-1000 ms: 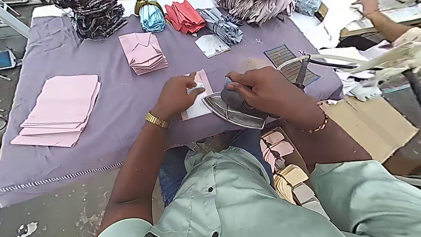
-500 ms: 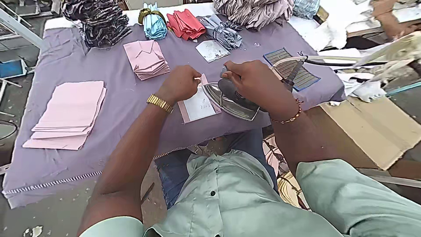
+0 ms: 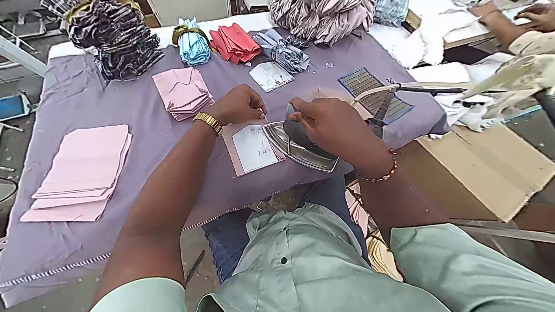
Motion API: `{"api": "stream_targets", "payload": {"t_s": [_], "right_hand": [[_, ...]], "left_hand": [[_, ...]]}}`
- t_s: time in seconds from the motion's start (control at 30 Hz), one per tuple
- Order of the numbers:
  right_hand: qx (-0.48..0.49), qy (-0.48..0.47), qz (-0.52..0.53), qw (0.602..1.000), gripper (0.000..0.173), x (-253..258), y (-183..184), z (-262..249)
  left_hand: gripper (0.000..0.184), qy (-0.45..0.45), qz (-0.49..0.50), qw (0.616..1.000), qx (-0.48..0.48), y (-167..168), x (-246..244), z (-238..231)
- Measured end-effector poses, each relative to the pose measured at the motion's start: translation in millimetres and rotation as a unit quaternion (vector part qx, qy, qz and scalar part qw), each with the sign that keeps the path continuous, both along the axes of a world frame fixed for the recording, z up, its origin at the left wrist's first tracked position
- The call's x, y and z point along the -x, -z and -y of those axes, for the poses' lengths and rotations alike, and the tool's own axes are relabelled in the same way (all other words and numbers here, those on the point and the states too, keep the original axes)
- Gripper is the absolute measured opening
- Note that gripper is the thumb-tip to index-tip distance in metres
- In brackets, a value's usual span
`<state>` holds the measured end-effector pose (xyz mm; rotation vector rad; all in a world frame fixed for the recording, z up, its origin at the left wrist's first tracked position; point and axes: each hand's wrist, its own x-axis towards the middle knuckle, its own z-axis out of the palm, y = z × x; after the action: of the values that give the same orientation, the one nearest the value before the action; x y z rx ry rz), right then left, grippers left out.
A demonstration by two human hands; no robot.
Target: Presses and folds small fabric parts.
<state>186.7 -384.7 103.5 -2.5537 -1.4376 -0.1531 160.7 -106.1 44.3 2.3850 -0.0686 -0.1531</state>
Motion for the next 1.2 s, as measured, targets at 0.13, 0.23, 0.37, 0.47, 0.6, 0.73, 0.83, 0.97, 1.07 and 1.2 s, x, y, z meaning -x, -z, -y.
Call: {"api": "stream_targets", "payload": {"t_s": [0.13,0.23,0.37,0.47,0.6,0.73,0.83,0.97,1.07,1.2], "right_hand": [[0.015,0.001,0.014,1.0,0.038,-2,2,1],[0.015,-0.003,0.015,1.0,0.038,-2,-1,12],[0.007,0.014,0.037,0.999,0.04,-1,2,21],[-0.022,0.014,0.04,0.999,0.039,0,4,23],[-0.099,0.004,0.005,0.995,0.036,-11,7,21],[-0.132,-0.016,0.013,0.991,0.037,-29,9,5],[-0.09,-0.065,0.021,0.994,0.035,-44,8,-19],[-0.056,-0.157,0.003,0.986,0.034,-64,7,-51],[-0.045,-0.191,-0.02,0.98,0.033,-67,3,-60],[-0.051,-0.187,-0.05,0.98,0.036,-68,2,-65]], "left_hand": [[0.01,0.024,0.01,1.0,-0.001,-4,7,7],[0.023,0.023,0.0,0.999,-0.047,-5,11,9],[0.008,0.026,0.017,0.991,-0.126,-4,13,19],[0.01,0.046,0.049,0.976,-0.206,-2,19,27],[0.021,0.075,0.086,0.944,-0.31,2,40,38],[0.018,0.059,0.124,0.933,-0.332,5,69,50],[0.027,0.025,0.166,0.932,-0.321,16,89,54],[0.025,-0.076,0.28,0.937,-0.196,31,105,36],[0.035,-0.154,0.202,0.944,-0.213,29,95,15],[0.022,-0.183,0.101,0.95,-0.231,26,83,5]]}}
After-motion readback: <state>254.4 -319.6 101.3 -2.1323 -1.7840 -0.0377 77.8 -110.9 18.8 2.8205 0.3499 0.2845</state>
